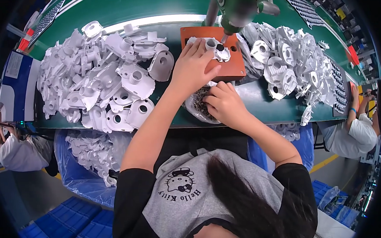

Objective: Assembling small white plastic components using a manual press at an industrial workstation.

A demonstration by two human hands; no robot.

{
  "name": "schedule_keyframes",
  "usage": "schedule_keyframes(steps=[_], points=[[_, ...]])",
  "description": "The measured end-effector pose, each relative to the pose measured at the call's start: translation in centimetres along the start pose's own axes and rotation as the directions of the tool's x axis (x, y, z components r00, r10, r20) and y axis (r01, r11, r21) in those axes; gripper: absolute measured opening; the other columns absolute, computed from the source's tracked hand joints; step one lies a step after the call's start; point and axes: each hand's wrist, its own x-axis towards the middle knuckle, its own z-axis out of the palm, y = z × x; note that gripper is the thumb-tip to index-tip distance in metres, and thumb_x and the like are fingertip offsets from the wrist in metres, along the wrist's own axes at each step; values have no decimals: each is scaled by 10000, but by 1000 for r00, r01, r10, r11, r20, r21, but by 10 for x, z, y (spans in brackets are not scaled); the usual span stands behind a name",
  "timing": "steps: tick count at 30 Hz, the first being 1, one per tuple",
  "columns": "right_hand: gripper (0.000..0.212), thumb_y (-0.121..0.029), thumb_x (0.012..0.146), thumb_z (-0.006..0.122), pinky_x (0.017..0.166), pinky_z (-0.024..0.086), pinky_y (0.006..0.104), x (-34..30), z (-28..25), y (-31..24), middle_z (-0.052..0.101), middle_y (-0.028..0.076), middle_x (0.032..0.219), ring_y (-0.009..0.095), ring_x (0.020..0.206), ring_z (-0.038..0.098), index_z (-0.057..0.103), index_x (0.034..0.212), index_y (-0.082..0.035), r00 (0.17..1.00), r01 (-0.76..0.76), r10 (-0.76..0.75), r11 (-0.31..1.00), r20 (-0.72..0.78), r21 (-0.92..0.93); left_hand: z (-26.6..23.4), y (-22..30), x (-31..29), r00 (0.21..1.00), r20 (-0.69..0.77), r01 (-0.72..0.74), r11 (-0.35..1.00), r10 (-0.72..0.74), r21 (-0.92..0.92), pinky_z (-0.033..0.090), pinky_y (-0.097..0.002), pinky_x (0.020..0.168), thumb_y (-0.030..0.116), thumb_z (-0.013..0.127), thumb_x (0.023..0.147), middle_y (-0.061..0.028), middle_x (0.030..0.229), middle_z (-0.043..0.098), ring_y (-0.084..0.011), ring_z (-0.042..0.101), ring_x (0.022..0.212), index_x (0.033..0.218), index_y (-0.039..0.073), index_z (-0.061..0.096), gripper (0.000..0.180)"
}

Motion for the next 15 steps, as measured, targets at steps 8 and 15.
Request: schedule_keyframes(steps=[8, 15], points=[[146, -80, 632, 676, 692, 374, 350, 3, 6, 3, 512, 38, 784, 231, 778, 469, 647, 775, -78, 998, 58, -58, 997, -14, -42, 2, -1, -1, 1000, -8, 1, 1000, -1, -2, 335, -461, 1055, 315, 657, 804, -193, 1260, 538, -356, 460, 1227, 1015, 48, 591, 347], [120, -43, 690, 675, 636, 434, 316, 10, -16, 10, 538, 59, 748, 222, 718, 533, 642, 803, -25, 998, -55, 55, 975, 7, 215, 2, 0, 1, 1000, 7, -1, 1000, 1, -2, 334, -459, 1057, 316, 661, 800, -197, 1268, 532, -358, 461, 1226, 1024, 47, 592, 356]])
